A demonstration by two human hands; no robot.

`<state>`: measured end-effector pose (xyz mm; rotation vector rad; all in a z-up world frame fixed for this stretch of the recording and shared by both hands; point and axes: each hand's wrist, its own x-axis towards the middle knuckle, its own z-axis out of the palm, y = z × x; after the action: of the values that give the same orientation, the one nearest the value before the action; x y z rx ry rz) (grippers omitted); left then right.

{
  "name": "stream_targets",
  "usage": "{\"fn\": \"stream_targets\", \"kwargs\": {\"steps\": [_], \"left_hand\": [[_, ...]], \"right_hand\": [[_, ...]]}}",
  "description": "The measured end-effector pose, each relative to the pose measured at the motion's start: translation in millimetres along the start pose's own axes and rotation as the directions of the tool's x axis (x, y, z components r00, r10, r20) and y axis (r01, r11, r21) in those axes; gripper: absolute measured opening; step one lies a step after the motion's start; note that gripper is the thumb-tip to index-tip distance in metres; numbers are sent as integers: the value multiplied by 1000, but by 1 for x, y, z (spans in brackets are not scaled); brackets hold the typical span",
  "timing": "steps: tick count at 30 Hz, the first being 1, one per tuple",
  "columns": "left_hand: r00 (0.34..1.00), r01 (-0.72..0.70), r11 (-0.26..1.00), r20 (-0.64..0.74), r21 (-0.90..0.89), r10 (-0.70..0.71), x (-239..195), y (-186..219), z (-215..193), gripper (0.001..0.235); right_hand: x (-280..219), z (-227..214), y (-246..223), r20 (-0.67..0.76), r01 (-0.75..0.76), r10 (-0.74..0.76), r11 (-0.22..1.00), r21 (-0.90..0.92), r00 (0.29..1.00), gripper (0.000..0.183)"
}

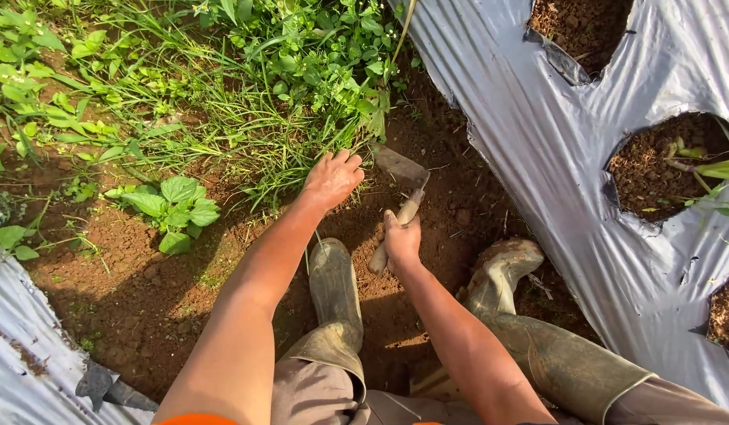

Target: Manual weeding of agricultural plants by hand-pulling weeds from mulch holes and using a hand hoe to clear the surrounding soil.

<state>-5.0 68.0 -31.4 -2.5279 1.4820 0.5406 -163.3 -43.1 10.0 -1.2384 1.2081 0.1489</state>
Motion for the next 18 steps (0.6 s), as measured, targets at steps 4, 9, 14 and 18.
{"fn": "stream_targets", "kwargs": {"steps": [4,9,14,18], "left_hand": [[997,-49,999,60,-17,50,-4,-17,40,11],[993,36,999,113,-39,-32,-33,-37,24,15],[994,49,995,100,-83,-41,-47,-29,31,14],[992,99,981,101,-170,-82,-49,-30,21,13]], "right_hand": [[-9,-34,47,9,-74,75,991,-110,997,33],[-11,-33,38,-69,20,-12,993,119,998,28],[-5,-12,37,-29,23,-20,994,110,999,26],[-11,-30,39,98,80,-60,973,-217,993,29]]}}
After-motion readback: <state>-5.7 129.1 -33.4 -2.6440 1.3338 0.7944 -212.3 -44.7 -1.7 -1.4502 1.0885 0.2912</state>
